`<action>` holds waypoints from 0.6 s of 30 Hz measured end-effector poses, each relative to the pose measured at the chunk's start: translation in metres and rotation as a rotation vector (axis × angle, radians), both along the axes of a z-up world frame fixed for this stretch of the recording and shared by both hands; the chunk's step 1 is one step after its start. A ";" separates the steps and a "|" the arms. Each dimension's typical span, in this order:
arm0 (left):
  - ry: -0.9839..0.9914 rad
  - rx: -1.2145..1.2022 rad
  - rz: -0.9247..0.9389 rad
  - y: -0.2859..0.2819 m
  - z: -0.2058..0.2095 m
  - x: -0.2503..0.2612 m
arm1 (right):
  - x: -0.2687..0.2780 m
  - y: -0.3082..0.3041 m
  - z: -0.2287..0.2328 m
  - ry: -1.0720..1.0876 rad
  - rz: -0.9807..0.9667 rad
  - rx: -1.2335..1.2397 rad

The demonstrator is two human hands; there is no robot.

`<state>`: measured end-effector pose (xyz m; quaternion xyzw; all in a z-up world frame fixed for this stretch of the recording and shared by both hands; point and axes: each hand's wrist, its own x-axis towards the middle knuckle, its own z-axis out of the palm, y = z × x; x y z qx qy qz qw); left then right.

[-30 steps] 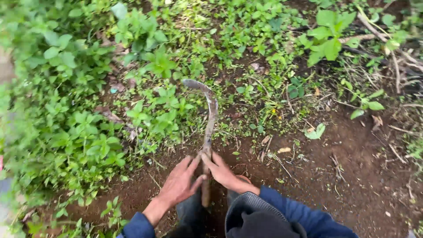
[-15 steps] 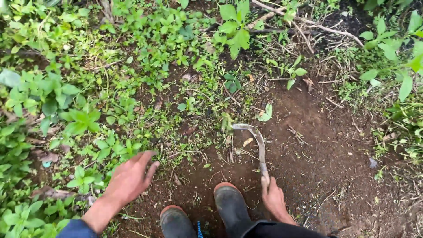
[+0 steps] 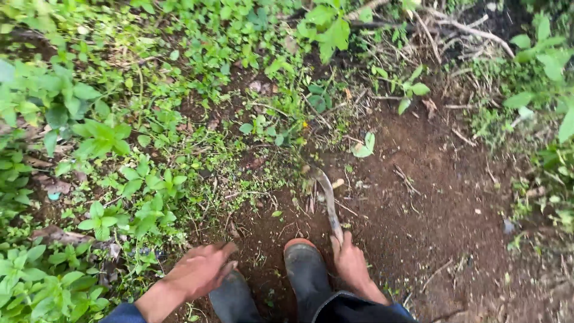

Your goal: The person uses a curved sickle to cut weeds at ground level and gathers the cut plants by hand. The cleared soil is visible as the weeds are removed and set aside.

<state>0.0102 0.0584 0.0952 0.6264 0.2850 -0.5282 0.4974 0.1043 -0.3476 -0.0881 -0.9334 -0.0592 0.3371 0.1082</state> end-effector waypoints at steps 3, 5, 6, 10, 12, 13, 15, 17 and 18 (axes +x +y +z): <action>-0.409 0.264 -0.481 0.015 -0.029 -0.010 | 0.037 0.015 0.039 0.098 0.001 0.092; -0.465 0.325 -0.516 0.029 -0.023 -0.004 | 0.073 0.051 0.037 0.081 -0.016 0.136; -0.526 0.381 -0.549 0.034 -0.022 -0.002 | 0.089 0.066 0.036 0.061 -0.033 0.175; -0.597 0.555 -0.652 0.043 -0.028 0.011 | 0.065 0.105 0.077 0.030 0.075 0.078; -0.556 0.575 -0.661 0.044 -0.020 0.019 | 0.033 0.056 0.047 0.116 0.060 -0.009; -0.555 0.583 -0.645 0.044 -0.025 0.013 | 0.017 0.022 0.032 0.110 0.076 -0.008; -0.465 0.602 -0.628 0.040 -0.037 0.002 | -0.015 -0.050 0.001 0.200 0.064 -0.175; -0.441 0.580 -0.701 0.032 -0.074 -0.026 | 0.012 0.004 0.060 0.176 0.001 -0.139; -0.417 0.558 -0.780 0.026 -0.092 -0.042 | 0.022 0.029 0.089 0.153 -0.068 -0.101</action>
